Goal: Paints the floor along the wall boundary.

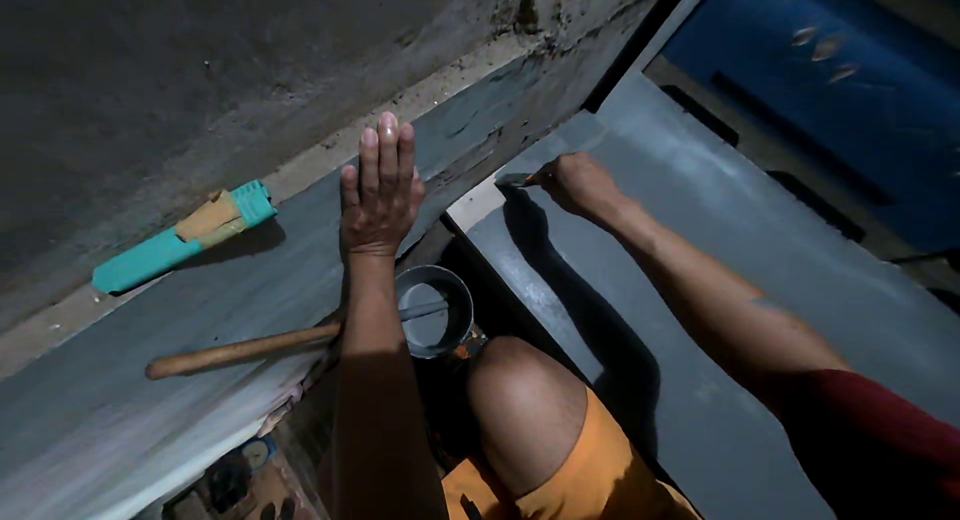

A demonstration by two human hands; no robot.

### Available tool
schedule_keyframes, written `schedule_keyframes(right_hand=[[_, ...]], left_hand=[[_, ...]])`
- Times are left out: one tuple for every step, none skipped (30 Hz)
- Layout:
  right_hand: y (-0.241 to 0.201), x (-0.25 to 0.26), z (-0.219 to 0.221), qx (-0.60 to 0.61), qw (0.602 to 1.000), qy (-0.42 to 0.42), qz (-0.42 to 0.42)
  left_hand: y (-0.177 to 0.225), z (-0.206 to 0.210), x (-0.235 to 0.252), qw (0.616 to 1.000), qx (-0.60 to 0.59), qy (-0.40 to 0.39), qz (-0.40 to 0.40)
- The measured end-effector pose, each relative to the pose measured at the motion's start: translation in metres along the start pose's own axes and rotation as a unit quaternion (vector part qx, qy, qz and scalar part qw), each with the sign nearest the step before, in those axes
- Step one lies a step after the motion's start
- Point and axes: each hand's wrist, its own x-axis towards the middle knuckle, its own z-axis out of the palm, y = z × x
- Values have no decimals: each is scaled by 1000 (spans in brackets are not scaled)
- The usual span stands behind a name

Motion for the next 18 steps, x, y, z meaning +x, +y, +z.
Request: schedule_keyframes(right_hand=[[3, 1, 7, 0, 1000, -11, 3], [4, 0, 9, -10, 1000, -25, 12], [3, -2, 6, -27, 998, -44, 30], [0, -4, -2, -45, 996, -60, 47], [-2, -8, -10, -60, 994, -69, 61], [-4, -14, -17, -69, 993, -66, 62], [-5, -20, -24, -68, 995, -48, 46], [-7, -26, -29, -63, 997, -28, 18], [-10, -32, -32, -54, 998, -12, -17], [-13, -37, -33, -42, 998, 2, -54], [-17, -43, -34, -25, 995, 9, -92], [-24, -49, -33, -3, 991, 6, -130], [-33, -55, -32, 16, 986, -7, -165], [-44, -60, -29, 29, 979, -26, -202], [-55, -65, -22, 37, 969, -46, -241], [-66, -67, -13, 42, 957, -68, -279], [-78, -69, -1, 43, 945, -100, -309], [-91, -71, 13, 39, 933, -132, -331]], left_hand=[[0, -1, 0, 1000, 2, -2, -1], [0, 0, 0, 1000, 4, -3, -1], [0, 0, 0, 1000, 6, -1, -1], [-1, 1, 0, 1000, 6, 2, -2], [-1, 1, -2, 1000, 2, 3, -3], [0, 1, -2, 1000, -5, 6, -4], [1, 1, -2, 1000, -6, 5, -5], [1, 1, -2, 1000, -4, 6, -8], [1, 1, -1, 1000, 0, 8, -9], [1, 2, 0, 1000, 3, 13, -6], [1, 3, 0, 1000, 7, 19, -5], [1, 4, -1, 1000, 11, 28, -4], [0, 4, -1, 999, 14, 35, -5], [0, 3, -1, 999, 20, 36, -7], [0, 3, -1, 999, 21, 37, -7], [-1, 4, 0, 999, 17, 39, -6], [0, 5, 0, 999, 11, 38, -5], [0, 5, -1, 999, 6, 36, -7]])
